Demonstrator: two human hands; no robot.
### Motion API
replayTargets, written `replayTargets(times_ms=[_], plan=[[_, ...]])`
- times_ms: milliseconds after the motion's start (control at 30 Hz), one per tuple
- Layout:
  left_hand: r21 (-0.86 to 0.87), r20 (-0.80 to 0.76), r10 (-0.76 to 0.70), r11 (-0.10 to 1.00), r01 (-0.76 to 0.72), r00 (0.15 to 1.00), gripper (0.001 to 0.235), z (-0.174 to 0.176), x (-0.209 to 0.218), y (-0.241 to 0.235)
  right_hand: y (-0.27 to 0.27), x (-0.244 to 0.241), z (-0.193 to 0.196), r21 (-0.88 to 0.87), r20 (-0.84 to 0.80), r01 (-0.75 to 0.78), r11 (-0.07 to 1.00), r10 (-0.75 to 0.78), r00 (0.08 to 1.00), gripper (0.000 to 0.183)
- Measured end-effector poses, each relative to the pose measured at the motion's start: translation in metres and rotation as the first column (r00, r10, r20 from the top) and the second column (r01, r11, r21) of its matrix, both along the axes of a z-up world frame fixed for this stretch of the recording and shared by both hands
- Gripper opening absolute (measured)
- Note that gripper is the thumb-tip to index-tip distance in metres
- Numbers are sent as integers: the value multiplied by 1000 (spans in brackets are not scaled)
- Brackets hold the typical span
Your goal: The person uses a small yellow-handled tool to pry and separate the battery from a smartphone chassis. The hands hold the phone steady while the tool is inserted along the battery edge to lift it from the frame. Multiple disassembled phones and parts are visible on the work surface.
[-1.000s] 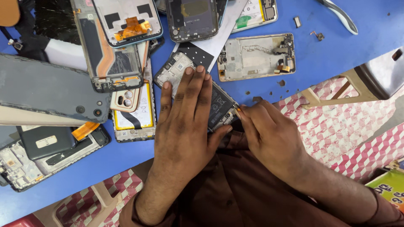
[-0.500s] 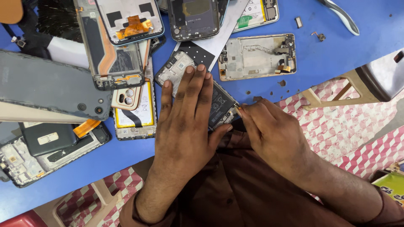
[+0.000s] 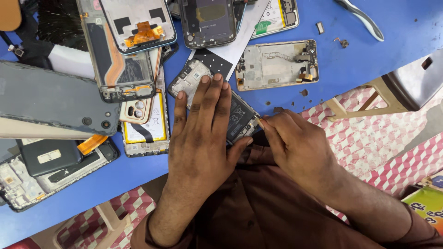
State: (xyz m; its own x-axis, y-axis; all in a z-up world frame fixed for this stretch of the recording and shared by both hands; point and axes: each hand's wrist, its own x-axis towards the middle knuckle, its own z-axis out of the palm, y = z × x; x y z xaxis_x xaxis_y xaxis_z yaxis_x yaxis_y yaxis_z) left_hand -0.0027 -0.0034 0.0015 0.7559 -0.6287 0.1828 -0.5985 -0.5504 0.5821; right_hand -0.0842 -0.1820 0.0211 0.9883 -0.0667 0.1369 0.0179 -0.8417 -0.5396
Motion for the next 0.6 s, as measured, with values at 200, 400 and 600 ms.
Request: replayTargets(times_ms=[200,400,600], plan=[[-27,28,15,1000,-15,999,91,-7,-4,4,5,0,0,-32,-10,50,998,-50,999,10],[-24,36,6,1000,-5,999,90,-6,-2,5,4,7,12,-56,-86,-11,998,6,996,13],[-30,32,14,999,-13,999,91,-10,-4,6,4,5,11,-69,-54,16,998,-20,998,13]])
